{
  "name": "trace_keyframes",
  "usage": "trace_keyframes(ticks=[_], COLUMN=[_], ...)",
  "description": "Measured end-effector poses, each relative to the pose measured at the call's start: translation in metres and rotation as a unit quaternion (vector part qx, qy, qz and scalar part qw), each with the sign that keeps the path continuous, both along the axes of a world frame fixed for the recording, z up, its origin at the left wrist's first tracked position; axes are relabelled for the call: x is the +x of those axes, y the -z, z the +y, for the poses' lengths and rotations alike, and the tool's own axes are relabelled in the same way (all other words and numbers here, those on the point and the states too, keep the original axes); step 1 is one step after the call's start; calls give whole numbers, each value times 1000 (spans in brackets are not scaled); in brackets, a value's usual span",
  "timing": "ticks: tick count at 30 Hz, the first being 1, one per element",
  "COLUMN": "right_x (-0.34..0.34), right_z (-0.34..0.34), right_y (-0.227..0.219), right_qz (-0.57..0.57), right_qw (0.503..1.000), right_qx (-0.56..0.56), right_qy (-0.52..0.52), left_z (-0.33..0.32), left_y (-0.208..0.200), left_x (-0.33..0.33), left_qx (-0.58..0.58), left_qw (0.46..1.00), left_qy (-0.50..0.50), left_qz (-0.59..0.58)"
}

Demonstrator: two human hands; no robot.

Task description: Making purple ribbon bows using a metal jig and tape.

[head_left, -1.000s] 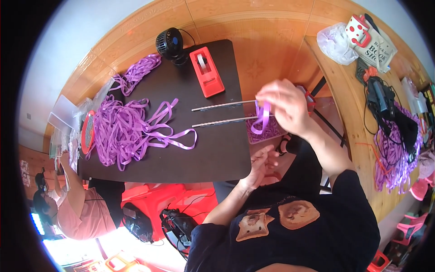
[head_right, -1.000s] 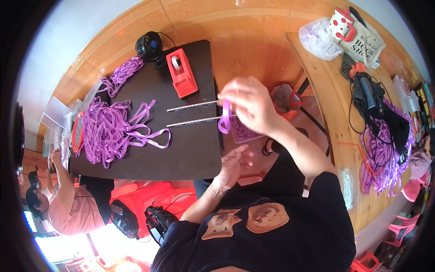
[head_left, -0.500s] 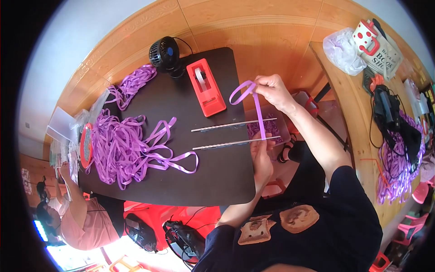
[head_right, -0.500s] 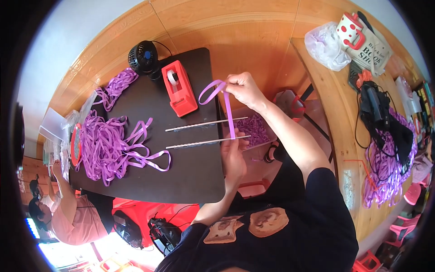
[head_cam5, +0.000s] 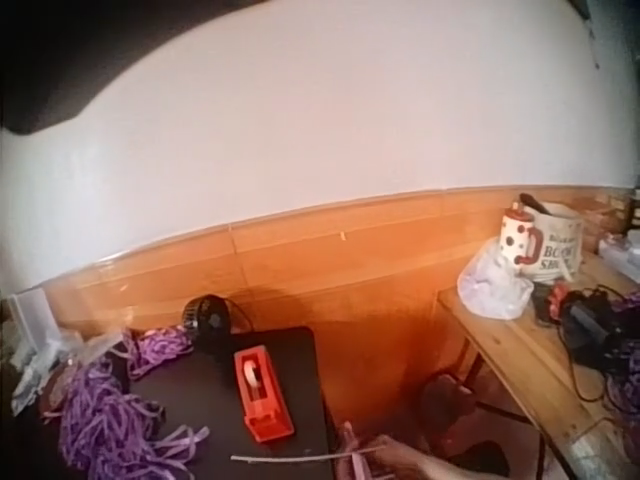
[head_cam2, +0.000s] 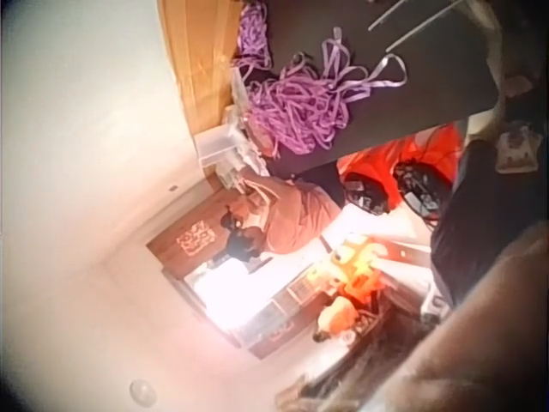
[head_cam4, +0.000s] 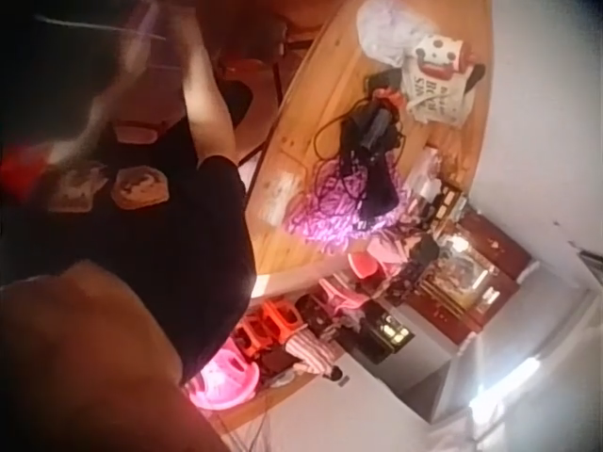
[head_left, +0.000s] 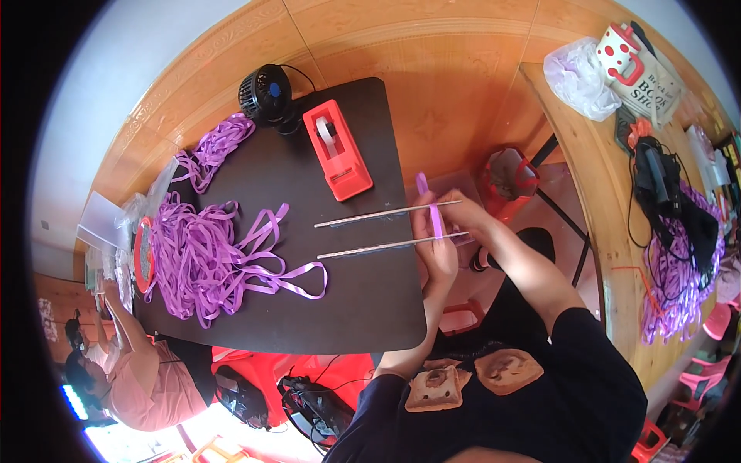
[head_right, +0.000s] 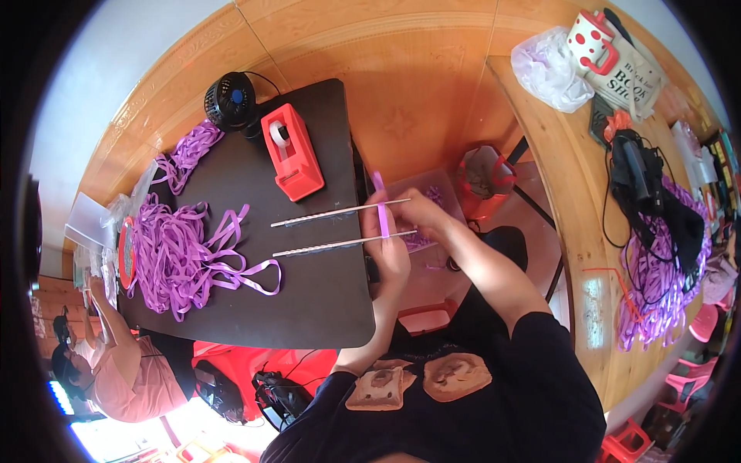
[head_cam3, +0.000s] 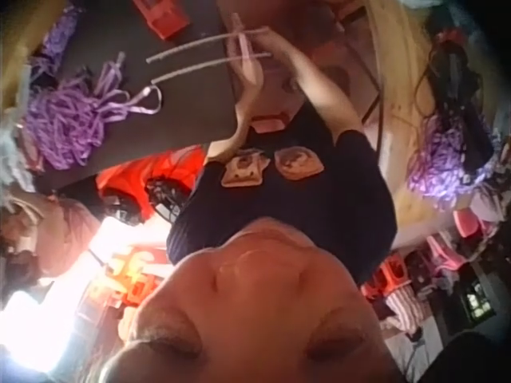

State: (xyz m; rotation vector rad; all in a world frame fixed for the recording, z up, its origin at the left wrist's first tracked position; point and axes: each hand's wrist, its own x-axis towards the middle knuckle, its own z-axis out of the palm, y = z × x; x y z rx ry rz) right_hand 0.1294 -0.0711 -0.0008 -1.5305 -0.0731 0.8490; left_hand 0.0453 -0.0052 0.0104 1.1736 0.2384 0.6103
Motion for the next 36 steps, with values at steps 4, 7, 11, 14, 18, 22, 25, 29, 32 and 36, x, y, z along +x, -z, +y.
trace_keyframes(ticks=[4,7,11,14,18,22,25,29,32,36], right_x=[-50,-73,-112,-132,-167,-191,-192,-195,-200,-209], right_z=[-1,-33,-53,-74,-75,-71,-57,-54,-58,-59], right_y=[38,58,52,64,36,6,6,15,30,38], right_qz=[191,208,157,-32,-195,-587,-604,-563,-465,-203], right_qw=[946,965,984,998,962,796,781,811,881,959], right_qx=[194,141,85,-27,58,-56,-118,-130,-42,183], right_qy=[173,73,-7,47,181,138,106,96,75,74], left_z=[-4,-5,-6,-7,-5,1,2,2,-3,-2], left_y=[5,9,17,18,9,10,11,13,6,9], left_x=[-13,-36,-70,-90,-97,-98,-97,-101,-101,-123], left_qx=[4,-29,-117,-194,-227,-217,-226,-219,-219,-159], left_qw=[999,997,982,959,951,945,947,949,947,960], left_qy=[22,55,106,145,153,175,175,179,162,169], left_qz=[31,37,108,147,141,168,151,141,171,157])
